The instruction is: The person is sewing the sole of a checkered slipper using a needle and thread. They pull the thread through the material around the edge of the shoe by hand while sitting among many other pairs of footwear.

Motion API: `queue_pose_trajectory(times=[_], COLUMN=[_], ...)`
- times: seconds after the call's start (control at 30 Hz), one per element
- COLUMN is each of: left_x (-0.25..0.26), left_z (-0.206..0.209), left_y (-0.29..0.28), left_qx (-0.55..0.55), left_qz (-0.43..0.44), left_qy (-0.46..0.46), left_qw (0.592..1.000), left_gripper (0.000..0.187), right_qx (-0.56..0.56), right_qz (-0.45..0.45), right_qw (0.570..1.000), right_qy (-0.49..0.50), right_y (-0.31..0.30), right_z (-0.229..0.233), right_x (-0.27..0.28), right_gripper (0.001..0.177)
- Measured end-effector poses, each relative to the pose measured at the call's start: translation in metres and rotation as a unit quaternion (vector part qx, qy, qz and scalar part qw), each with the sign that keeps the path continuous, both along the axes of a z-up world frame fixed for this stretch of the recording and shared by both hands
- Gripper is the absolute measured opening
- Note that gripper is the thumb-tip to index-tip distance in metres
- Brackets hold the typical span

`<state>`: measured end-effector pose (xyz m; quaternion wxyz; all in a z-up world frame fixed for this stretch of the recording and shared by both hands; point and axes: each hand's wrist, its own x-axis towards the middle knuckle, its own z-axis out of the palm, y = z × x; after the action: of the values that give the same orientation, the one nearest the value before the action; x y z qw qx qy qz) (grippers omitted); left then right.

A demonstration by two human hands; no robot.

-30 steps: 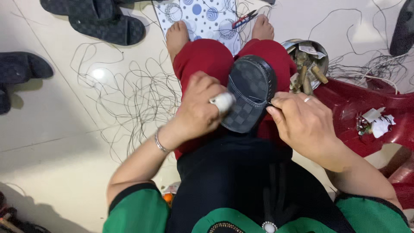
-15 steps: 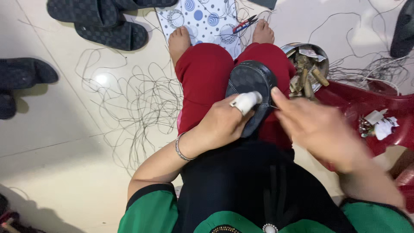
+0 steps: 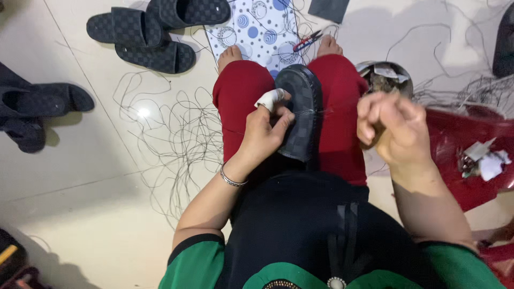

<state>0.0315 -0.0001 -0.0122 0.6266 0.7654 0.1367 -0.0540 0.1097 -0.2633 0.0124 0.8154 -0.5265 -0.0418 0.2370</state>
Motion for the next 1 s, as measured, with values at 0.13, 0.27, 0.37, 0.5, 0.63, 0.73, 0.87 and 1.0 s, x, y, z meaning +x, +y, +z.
queue_pose_trajectory(times=[0.13, 0.27, 0.37, 0.5, 0.63, 0.73, 0.87, 1.0], left_x=[-0.009, -0.005, -0.002, 0.003, -0.004, -0.014, -0.012, -0.017], left_z=[-0.008, -0.001, 0.024, 0.048, 0.043, 0.033, 0.05, 0.039], left_y=[-0.002, 0.011, 0.029, 0.034, 0.026, 0.025, 0.025, 0.025], left_qx=[-0.098, -0.194, 0.039, 0.167, 0.069, 0.047, 0.073, 0.095], left_qz=[0.091, 0.195, 0.142, 0.097, 0.046, -0.009, -0.051, -0.06], left_qy=[-0.047, -0.12, -0.183, -0.282, -0.197, -0.128, -0.056, -0.059], left_qw=[0.99, 0.954, 0.972, 0.94, 0.977, 0.991, 0.994, 0.992], left_gripper=[0.034, 0.03, 0.033, 0.024, 0.022, 0.023, 0.018, 0.022], right_qx=[-0.278, -0.233, -0.225, -0.344, -0.22, -0.28, -0.624, -0.559], right_qz=[0.034, 0.061, -0.015, 0.083, 0.171, 0.28, 0.205, 0.197], right_qw=[0.943, 0.959, 0.965, 0.899, 0.939, 0.878, 0.556, 0.601], right_qy=[-0.178, -0.151, -0.133, -0.258, -0.202, -0.27, -0.509, -0.537], right_y=[0.021, 0.028, 0.015, 0.034, 0.041, 0.041, 0.019, 0.03], right_z=[0.026, 0.035, 0.015, 0.033, 0.059, 0.087, 0.071, 0.026], right_x=[0.009, 0.004, 0.002, 0.001, -0.002, 0.0, 0.0, 0.003], right_gripper=[0.017, 0.017, 0.023, 0.021, 0.019, 0.019, 0.025, 0.019])
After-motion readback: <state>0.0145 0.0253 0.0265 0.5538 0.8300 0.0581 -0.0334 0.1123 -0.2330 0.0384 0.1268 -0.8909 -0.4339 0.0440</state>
